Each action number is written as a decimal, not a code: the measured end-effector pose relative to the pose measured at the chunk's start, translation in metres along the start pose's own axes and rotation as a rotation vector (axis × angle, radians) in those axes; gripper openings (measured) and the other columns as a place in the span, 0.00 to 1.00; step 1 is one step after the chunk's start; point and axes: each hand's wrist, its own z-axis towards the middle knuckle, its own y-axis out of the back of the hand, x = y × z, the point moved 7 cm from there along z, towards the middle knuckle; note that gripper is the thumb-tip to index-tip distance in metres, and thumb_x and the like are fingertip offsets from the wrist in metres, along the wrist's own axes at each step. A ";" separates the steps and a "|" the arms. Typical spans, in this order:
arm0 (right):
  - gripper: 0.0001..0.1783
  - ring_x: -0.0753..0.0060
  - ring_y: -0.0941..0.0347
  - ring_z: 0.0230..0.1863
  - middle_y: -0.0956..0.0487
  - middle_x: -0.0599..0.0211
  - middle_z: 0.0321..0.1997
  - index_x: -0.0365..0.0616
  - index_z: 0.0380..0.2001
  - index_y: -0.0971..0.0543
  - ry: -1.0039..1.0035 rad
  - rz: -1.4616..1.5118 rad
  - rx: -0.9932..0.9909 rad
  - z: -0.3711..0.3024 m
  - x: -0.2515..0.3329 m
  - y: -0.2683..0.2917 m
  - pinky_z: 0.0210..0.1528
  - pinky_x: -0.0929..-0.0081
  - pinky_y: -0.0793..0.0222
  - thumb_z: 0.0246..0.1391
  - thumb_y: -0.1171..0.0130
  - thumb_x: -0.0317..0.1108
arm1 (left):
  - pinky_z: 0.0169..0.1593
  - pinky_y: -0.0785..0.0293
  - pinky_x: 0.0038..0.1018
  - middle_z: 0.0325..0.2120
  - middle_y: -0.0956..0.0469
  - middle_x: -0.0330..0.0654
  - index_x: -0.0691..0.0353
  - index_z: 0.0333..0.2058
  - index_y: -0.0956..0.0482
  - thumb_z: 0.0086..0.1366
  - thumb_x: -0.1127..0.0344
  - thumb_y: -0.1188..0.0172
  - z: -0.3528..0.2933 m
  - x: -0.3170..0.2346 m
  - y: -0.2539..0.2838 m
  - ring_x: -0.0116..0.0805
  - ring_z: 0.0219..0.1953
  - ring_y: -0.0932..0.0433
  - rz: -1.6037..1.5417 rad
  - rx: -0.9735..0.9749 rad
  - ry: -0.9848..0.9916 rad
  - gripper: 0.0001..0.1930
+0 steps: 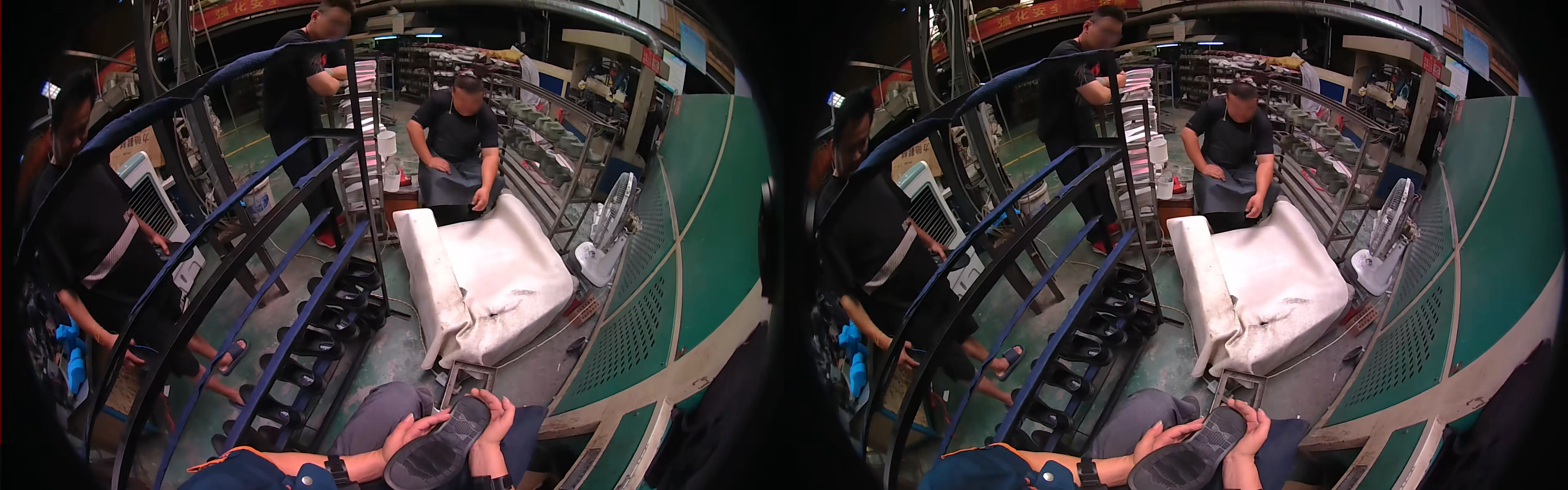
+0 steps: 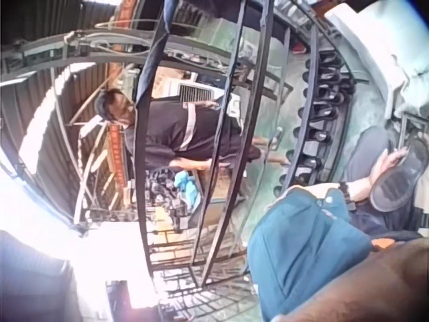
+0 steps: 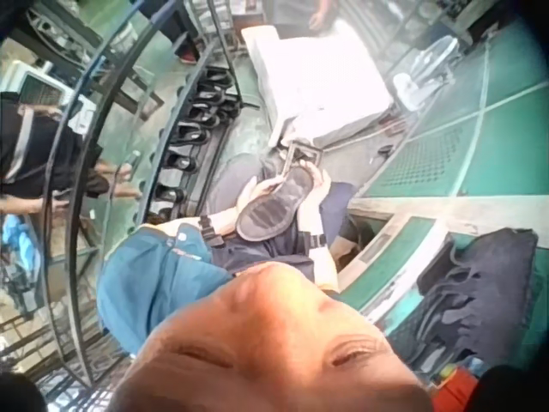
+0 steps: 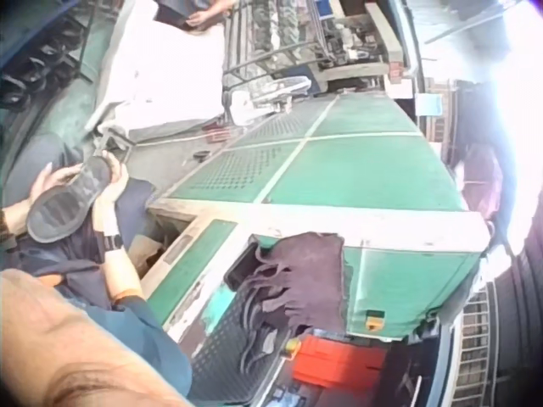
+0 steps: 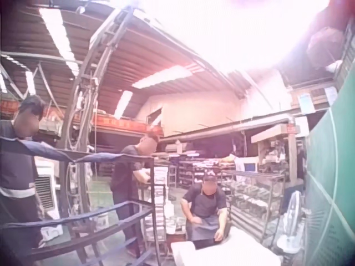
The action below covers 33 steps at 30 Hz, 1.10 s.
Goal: Inspect and assemble shoe soles and uppers on a production line.
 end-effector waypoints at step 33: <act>0.26 0.63 0.25 0.47 0.24 0.63 0.43 0.43 0.51 0.26 -0.143 0.072 -0.359 -0.015 -0.002 0.006 0.51 0.62 0.27 0.57 0.47 0.50 | 0.68 0.41 0.38 0.53 0.23 0.56 0.72 0.47 0.22 0.71 0.36 0.77 0.100 -0.036 -0.017 0.45 0.60 0.29 0.177 -0.133 0.015 0.43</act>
